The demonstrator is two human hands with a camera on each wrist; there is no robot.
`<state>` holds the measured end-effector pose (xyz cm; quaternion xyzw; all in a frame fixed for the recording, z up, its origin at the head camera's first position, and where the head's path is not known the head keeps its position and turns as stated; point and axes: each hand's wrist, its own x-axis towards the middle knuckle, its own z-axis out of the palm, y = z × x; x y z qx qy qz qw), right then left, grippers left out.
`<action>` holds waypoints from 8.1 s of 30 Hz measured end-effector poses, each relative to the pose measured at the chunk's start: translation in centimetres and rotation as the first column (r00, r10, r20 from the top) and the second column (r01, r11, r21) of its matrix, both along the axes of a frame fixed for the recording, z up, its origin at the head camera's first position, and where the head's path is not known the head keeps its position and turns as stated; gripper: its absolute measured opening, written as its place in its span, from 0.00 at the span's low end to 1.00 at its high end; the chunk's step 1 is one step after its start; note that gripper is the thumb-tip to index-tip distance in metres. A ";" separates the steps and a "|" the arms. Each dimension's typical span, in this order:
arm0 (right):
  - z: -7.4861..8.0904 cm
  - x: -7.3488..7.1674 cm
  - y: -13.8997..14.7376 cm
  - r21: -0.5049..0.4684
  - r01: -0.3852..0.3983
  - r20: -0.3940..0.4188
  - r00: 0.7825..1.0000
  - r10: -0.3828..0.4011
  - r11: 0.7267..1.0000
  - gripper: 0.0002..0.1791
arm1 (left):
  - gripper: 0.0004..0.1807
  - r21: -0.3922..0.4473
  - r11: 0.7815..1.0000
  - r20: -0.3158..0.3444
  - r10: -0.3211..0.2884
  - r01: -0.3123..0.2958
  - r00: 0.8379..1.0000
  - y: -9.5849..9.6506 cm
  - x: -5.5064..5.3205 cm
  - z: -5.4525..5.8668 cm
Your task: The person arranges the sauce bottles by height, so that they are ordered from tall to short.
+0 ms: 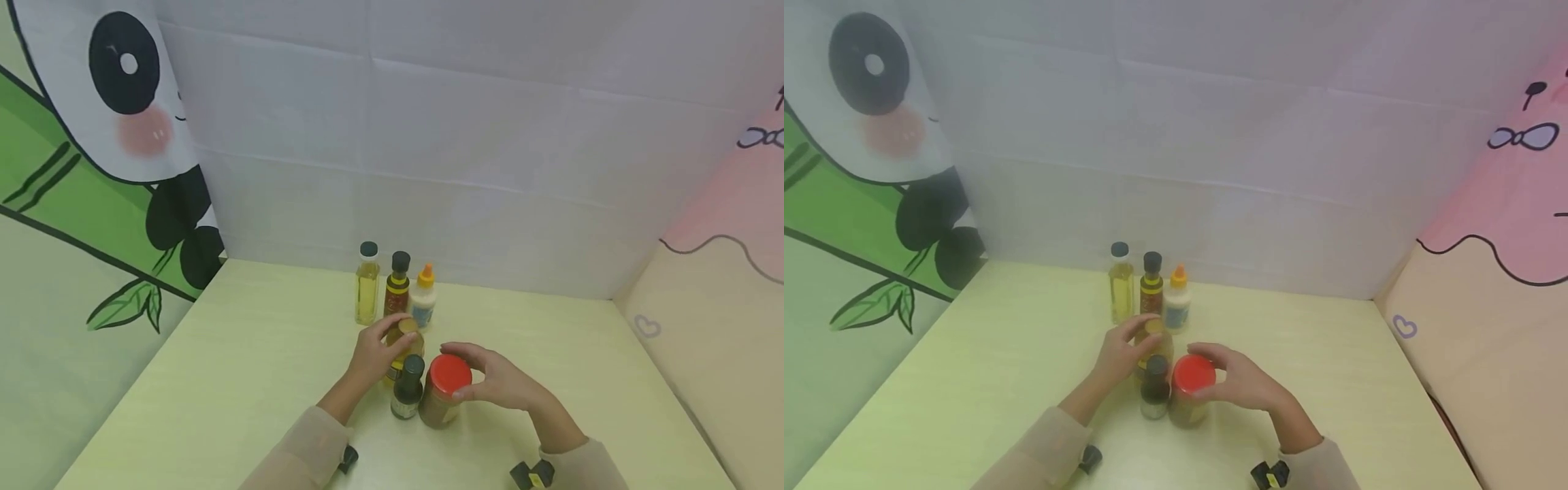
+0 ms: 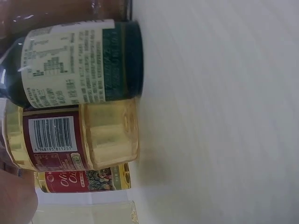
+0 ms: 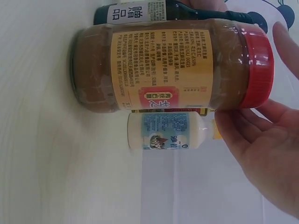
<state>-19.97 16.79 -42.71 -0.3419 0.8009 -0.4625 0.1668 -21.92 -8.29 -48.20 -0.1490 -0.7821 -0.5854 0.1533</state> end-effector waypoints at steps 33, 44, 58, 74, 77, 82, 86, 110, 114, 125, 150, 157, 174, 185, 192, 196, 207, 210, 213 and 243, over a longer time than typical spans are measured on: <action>-1.0 0.0 -0.1 -0.018 0.029 0.022 0.999 -0.029 0.999 0.37 | 0.21 0.045 0.998 0.068 -0.055 0.052 0.996 -0.5 0.4 0.9; -1.2 0.0 -0.1 -0.015 0.026 0.024 0.999 -0.026 1.000 0.36 | 0.20 -0.001 0.999 0.061 -0.044 0.045 0.997 -0.4 0.5 1.6; -1.4 -0.2 0.0 -0.023 0.010 0.029 1.000 -0.009 1.000 0.36 | 0.19 0.009 1.000 -0.007 -0.026 0.026 1.000 -0.5 0.1 1.4; -1.4 -0.3 0.0 -0.015 0.006 0.014 1.000 -0.006 1.000 0.36 | 0.19 0.011 1.000 0.027 -0.029 0.028 0.999 -0.5 -0.2 2.3; -1.4 -0.3 -0.1 -0.008 0.009 0.022 1.000 -0.009 1.000 0.37 | 0.19 0.008 1.000 0.035 -0.030 0.030 0.999 -0.5 -0.3 2.4; -1.4 -0.2 -0.1 -0.009 0.010 0.028 1.000 -0.009 1.000 0.36 | 0.18 0.002 1.000 0.052 -0.032 0.031 0.998 -0.5 -0.6 2.4; -1.6 -0.3 0.0 -0.002 0.011 0.018 1.000 -0.011 1.000 0.36 | 0.19 -0.007 0.999 0.074 -0.032 0.033 0.997 -0.4 -0.8 2.5; -1.7 -0.4 0.0 0.002 0.011 0.015 1.000 -0.011 1.000 0.36 | 0.18 -0.106 0.991 0.045 -0.083 0.087 0.996 0.2 -2.4 3.8; -1.6 -0.4 0.0 0.002 0.021 0.019 1.000 -0.021 1.000 0.36 | 0.19 -0.126 0.987 0.046 -0.092 0.097 0.995 0.4 -2.7 4.2; -1.4 -0.2 0.0 -0.002 0.025 0.029 0.999 -0.025 1.000 0.36 | 0.20 -0.140 0.981 0.052 -0.127 0.133 0.991 1.2 -3.0 5.3; -1.6 -0.1 -0.1 -0.016 0.017 0.036 0.999 -0.017 1.000 0.36 | 0.20 -0.213 0.950 0.101 -0.213 0.230 0.972 3.3 -4.7 5.6; -1.3 0.0 0.0 -0.015 0.022 0.053 0.998 -0.021 1.000 0.36 | 0.19 -0.190 0.946 0.115 -0.243 0.261 0.963 3.8 -5.2 5.4; -1.5 -0.1 0.2 -0.014 0.004 0.020 1.000 -0.004 1.000 0.36 | 0.19 -0.171 0.950 0.101 -0.248 0.262 0.963 4.7 -6.5 5.1; -1.5 -0.1 0.2 0.003 0.018 0.019 1.000 -0.018 1.000 0.37 | 0.18 -0.180 0.949 0.094 -0.246 0.259 0.965 5.5 -7.4 4.5; -1.6 -0.2 0.3 0.004 0.017 0.028 0.999 -0.017 1.000 0.38 | 0.18 -0.185 0.948 0.091 -0.245 0.258 0.965 6.1 -8.1 4.2; -1.7 -0.3 0.3 -0.004 0.011 0.036 0.999 -0.010 1.000 0.37 | 0.19 -0.188 0.948 0.094 -0.243 0.257 0.965 6.5 -8.3 4.1; -1.5 -0.4 0.2 -0.009 0.002 0.022 1.000 -0.002 1.000 0.37 | 0.20 -0.170 0.956 0.071 -0.230 0.239 0.970 7.2 -9.3 3.6; -1.5 -0.3 0.2 -0.005 0.008 0.022 1.000 -0.008 1.000 0.37 | 0.19 -0.171 0.958 0.075 -0.222 0.232 0.972 7.2 -9.3 3.6; -1.5 -0.3 0.2 0.003 0.016 0.023 1.000 -0.016 1.000 0.37 | 0.18 -0.173 0.959 0.077 -0.215 0.226 0.974 7.3 -9.3 3.8; -2.0 -0.4 0.2 -0.026 0.010 0.036 0.999 -0.009 1.000 0.36 | 0.20 -0.225 0.959 0.172 -0.136 0.173 0.976 8.3 -9.7 4.8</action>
